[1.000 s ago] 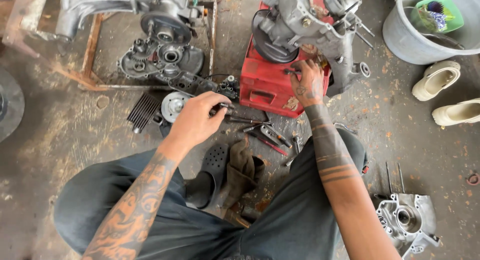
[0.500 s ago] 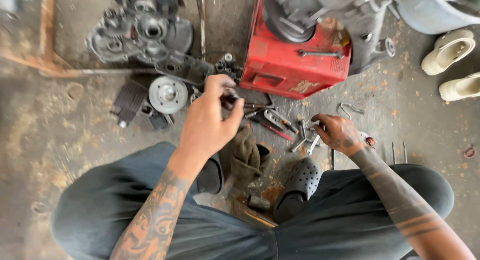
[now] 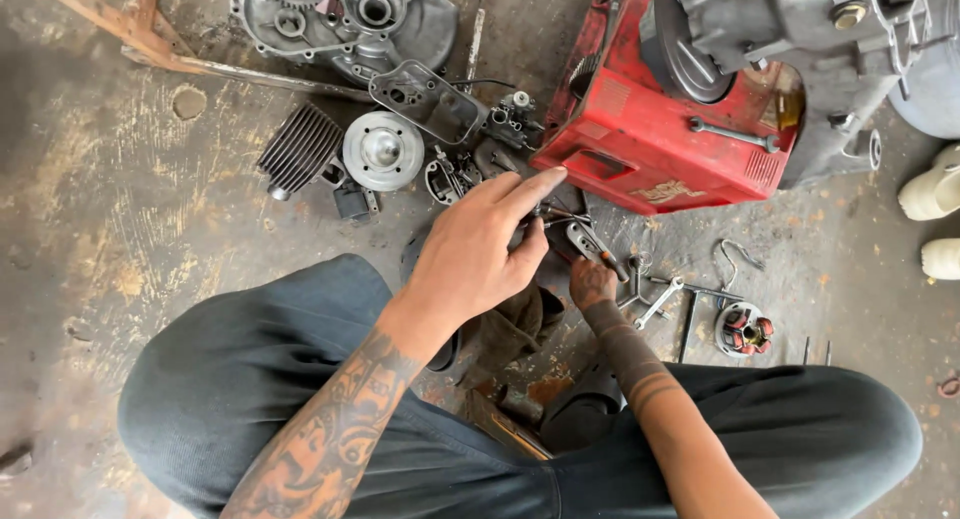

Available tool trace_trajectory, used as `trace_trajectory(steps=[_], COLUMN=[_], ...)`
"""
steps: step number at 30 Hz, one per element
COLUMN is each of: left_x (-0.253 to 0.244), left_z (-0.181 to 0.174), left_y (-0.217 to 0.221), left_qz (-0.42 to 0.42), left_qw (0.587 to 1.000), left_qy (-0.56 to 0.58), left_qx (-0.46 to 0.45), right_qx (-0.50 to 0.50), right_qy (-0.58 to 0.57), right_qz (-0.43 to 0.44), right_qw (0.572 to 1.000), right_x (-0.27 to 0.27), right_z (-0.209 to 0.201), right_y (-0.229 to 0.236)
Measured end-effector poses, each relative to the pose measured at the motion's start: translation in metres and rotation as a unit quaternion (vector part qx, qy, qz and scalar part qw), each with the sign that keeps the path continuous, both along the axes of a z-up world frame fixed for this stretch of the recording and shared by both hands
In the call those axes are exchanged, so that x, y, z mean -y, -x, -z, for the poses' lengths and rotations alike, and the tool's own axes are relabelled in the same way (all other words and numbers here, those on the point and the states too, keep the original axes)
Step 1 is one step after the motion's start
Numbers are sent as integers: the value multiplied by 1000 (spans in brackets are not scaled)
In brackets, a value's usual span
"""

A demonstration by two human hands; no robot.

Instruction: The person sits on the floor and works on a disassembled engine block placed on a red toolbox. They use a wrench to tighten bolts on the engine casing and handle various small metal parts and tools scattered on the floor.

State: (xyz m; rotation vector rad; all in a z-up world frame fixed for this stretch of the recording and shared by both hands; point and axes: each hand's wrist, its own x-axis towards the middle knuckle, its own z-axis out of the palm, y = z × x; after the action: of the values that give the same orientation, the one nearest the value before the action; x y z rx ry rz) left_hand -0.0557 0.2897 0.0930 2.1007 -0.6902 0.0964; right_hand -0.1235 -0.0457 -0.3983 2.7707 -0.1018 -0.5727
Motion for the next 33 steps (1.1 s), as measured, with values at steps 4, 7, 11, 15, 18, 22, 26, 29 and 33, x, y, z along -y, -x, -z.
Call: trace_trajectory(steps=[4,7,11,15,18,22,26,29,33], left_x=[-7,-8,-12,-11,-8,8,37,63,95], left_z=[-4,-7,-21,-42,-67,-112,-155,-170,-161], left_y=[1,6,9,14,19,10,-6,-19,-31], left_qz=[26,6,-9,6,33,66,117,144,157], left_qw=[999,996,995,986,972,975,967,954,931], left_qy=[-4,-8,41,135,199,185,194,236,287], left_qx=[-32,-86,-92,-94,-118,-106,-113,-119,-159], right_qx=[57,56,6,97,164,246,334,404,423], right_qy=[14,-1,-205,-317,-397,-447,-425,-466,-556], right_qz=[-26,-53,12,-71,-63,-87,-73,-35,-14], right_qw=[998,997,979,941,901,855,838,786,715], right_x=[4,0,-26,-36,-18,2,18,33,29], right_z=[21,0,-103,-200,-271,-400,-530,-600,-661], right_y=[1,0,-16,-31,-49,-48,-26,-18,-1])
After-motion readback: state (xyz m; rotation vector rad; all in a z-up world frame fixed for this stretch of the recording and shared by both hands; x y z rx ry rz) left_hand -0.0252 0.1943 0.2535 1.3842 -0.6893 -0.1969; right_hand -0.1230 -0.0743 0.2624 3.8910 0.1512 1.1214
